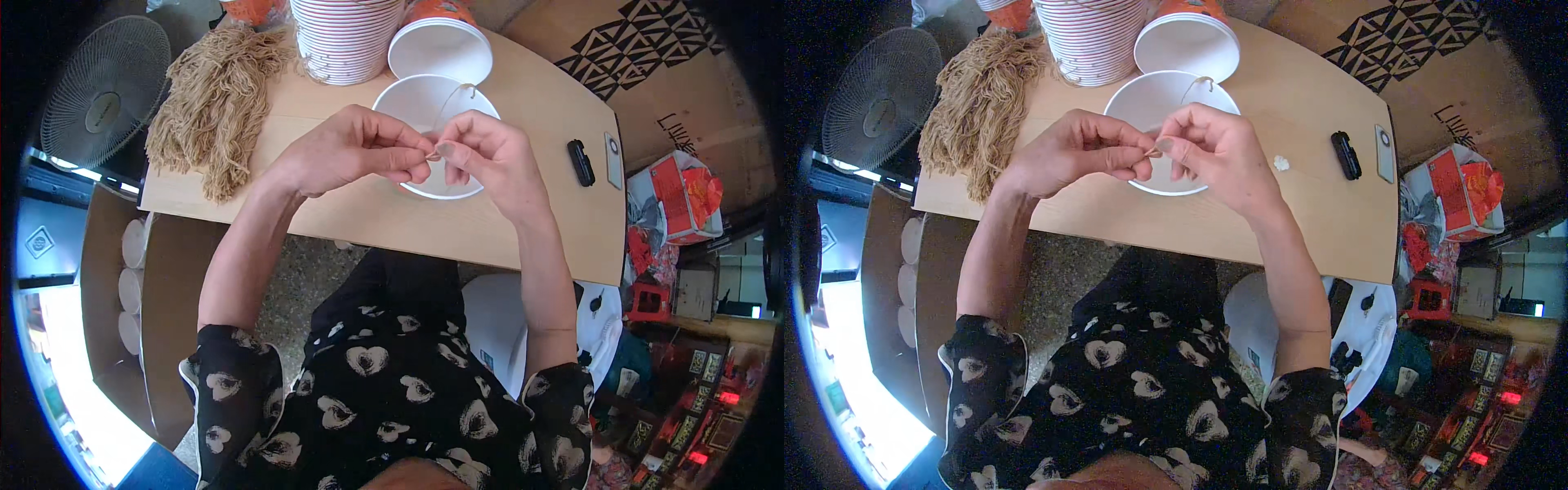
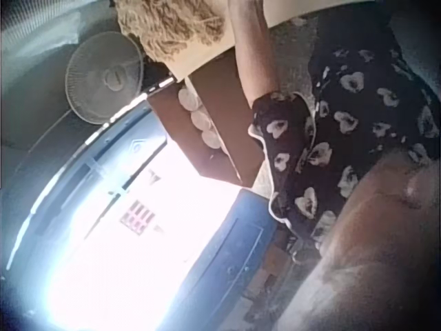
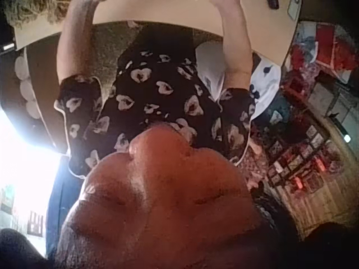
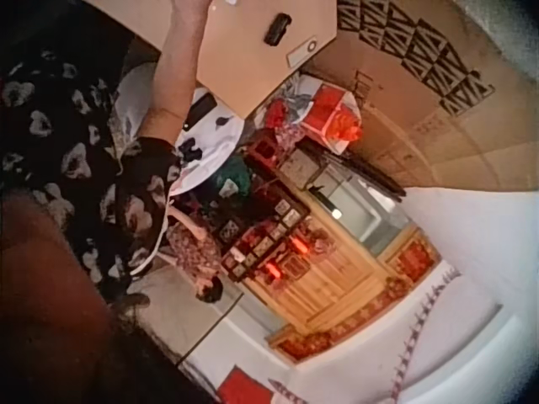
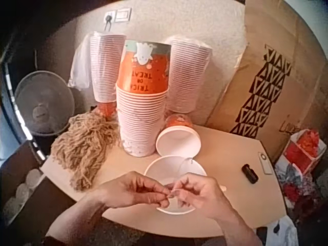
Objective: Attaching strings to decorative paper buckets and stacking them for packaging at a workstation.
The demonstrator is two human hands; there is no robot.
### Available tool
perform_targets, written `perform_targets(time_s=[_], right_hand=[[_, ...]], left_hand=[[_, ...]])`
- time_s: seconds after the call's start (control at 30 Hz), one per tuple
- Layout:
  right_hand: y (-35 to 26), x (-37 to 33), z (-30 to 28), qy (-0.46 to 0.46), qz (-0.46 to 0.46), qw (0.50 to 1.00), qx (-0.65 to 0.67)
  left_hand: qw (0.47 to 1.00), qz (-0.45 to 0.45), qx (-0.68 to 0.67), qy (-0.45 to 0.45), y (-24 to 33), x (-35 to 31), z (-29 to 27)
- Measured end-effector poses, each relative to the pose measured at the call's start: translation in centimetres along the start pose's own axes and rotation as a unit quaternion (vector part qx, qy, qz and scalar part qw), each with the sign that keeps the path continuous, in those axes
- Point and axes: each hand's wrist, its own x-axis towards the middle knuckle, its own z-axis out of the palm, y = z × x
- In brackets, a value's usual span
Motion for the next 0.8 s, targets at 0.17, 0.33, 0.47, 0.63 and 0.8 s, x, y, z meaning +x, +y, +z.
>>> perform_targets(time_s=[0.17,0.33,0.47,0.63,0.8], right_hand=[[-0.4,0.1,-0.7,-0.033,0.079,0.996,-0.001],[0.4,-0.1,-0.3,-0.001,0.061,0.994,0.093],[0.2,0.1,-0.3,-0.008,0.074,0.992,0.103],[0.2,0.4,0.7,-0.004,0.09,0.99,0.105],[0.9,0.6,1.3,0.012,0.058,0.995,0.074]], left_hand=[[1.0,0.021,0.001,-0.001,-0.2,0.2,0.0],[0.997,0.037,0.02,0.066,-0.1,0.0,1.1],[0.991,0.078,0.044,0.104,-1.1,-0.1,2.3],[0.954,0.155,0.127,0.224,-1.5,-0.2,3.8],[0.936,0.174,0.151,0.268,-2.1,-0.5,4.3]])
